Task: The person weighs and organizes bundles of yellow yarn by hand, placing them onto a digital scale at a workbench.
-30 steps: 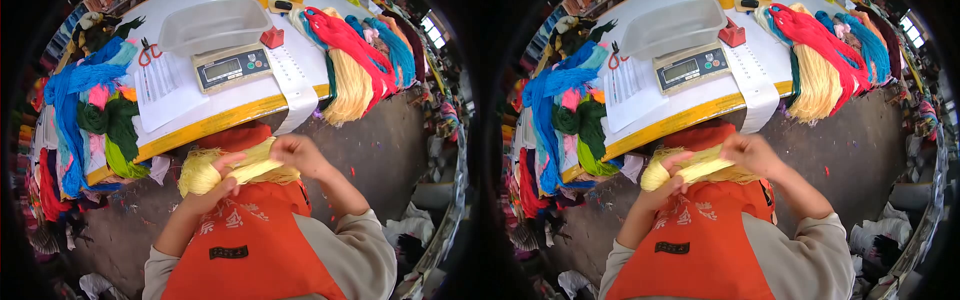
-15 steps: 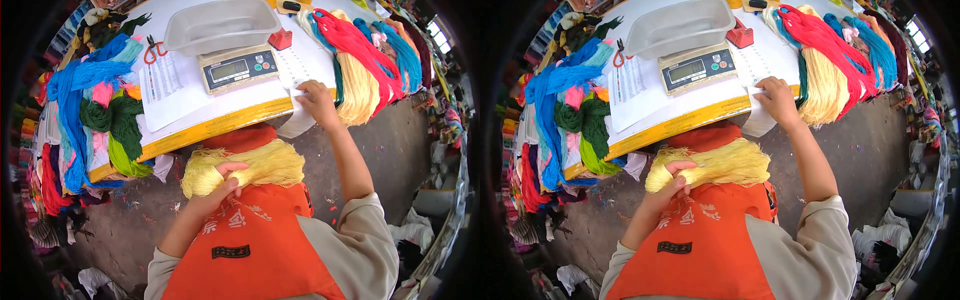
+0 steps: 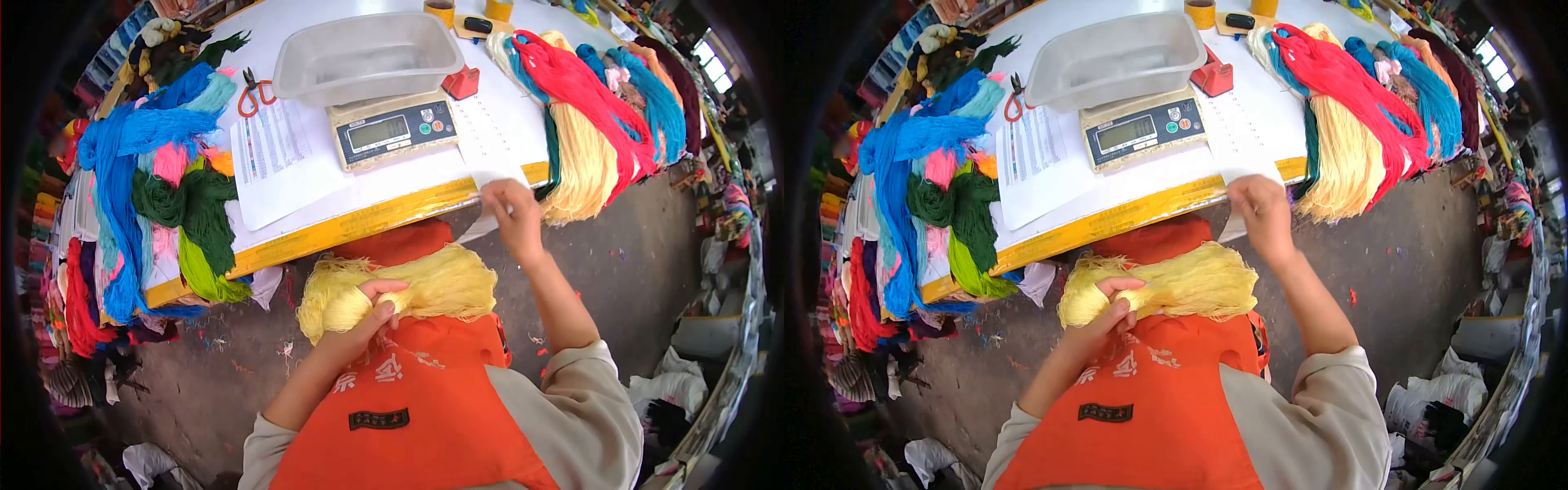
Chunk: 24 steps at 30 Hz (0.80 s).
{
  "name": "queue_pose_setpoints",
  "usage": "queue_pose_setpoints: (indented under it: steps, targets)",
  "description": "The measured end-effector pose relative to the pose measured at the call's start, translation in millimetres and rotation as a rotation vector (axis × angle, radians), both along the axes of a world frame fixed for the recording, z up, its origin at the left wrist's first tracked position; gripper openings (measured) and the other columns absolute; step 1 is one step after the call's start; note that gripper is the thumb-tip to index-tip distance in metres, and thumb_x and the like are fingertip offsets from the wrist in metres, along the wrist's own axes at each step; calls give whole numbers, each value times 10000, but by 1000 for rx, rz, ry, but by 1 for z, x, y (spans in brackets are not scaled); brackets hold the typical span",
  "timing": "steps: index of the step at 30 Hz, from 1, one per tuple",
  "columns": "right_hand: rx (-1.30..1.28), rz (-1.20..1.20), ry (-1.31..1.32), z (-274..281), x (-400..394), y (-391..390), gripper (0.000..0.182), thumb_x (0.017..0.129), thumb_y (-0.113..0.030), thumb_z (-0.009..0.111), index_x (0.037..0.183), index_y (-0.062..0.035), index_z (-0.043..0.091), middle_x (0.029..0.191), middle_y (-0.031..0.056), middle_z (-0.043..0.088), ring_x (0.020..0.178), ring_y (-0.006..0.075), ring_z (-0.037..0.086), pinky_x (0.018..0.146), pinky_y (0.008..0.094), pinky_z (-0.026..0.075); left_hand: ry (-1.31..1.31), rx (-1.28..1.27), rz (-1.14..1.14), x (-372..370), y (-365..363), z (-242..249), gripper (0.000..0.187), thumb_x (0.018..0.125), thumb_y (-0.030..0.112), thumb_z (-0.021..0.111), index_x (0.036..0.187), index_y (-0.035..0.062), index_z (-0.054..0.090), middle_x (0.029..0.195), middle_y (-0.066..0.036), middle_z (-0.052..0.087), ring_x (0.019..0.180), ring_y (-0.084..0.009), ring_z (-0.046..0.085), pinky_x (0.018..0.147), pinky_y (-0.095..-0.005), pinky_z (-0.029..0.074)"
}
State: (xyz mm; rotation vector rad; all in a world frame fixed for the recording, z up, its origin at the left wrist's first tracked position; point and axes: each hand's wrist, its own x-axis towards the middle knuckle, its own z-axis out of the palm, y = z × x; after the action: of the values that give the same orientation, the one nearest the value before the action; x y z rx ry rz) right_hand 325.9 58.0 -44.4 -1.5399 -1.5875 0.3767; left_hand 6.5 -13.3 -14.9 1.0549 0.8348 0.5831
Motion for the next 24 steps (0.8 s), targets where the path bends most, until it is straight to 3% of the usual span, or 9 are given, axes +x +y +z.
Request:
queue_pose_setpoints:
  steps: [2,7,12,20,24]
  targets:
    - [-17,204,39,12,-16,-18,60,866,-43,681,919,-62,659,877,71,661,826,254,625,753,347,496,5,20,12,1,1,0,326,1001,214,519,1291,68,537,799,15,569,725,-53,492,650,-199,401]
    - [28,853,-96,67,-64,-45,68,864,-114,691,911,-126,643,825,16,616,835,209,611,930,410,407,12,131,54,12,-1,-8,341,1004,211,522,1305,50,520,820,10,567,748,-70,505,688,-218,419]
    - [97,878,-255,67,-86,-48,79,831,-113,691,871,-129,625,766,15,584,779,209,602,913,405,419,129,408,-9,14,-2,-9,395,1005,203,533,1356,31,473,858,-4,588,796,-88,544,737,-246,449]
    - [131,818,-257,61,-93,-51,144,812,-152,709,820,-117,570,756,27,582,753,220,606,908,417,415,131,296,-20,10,-4,0,399,1001,183,528,1362,25,464,836,-11,600,776,-95,553,732,-248,451]
    - [114,773,-226,57,-95,-54,126,816,-137,712,911,-114,633,790,35,604,765,227,609,900,406,420,143,277,-22,9,-5,-3,405,1002,184,528,1367,22,455,843,-8,595,762,-93,541,728,-246,447]
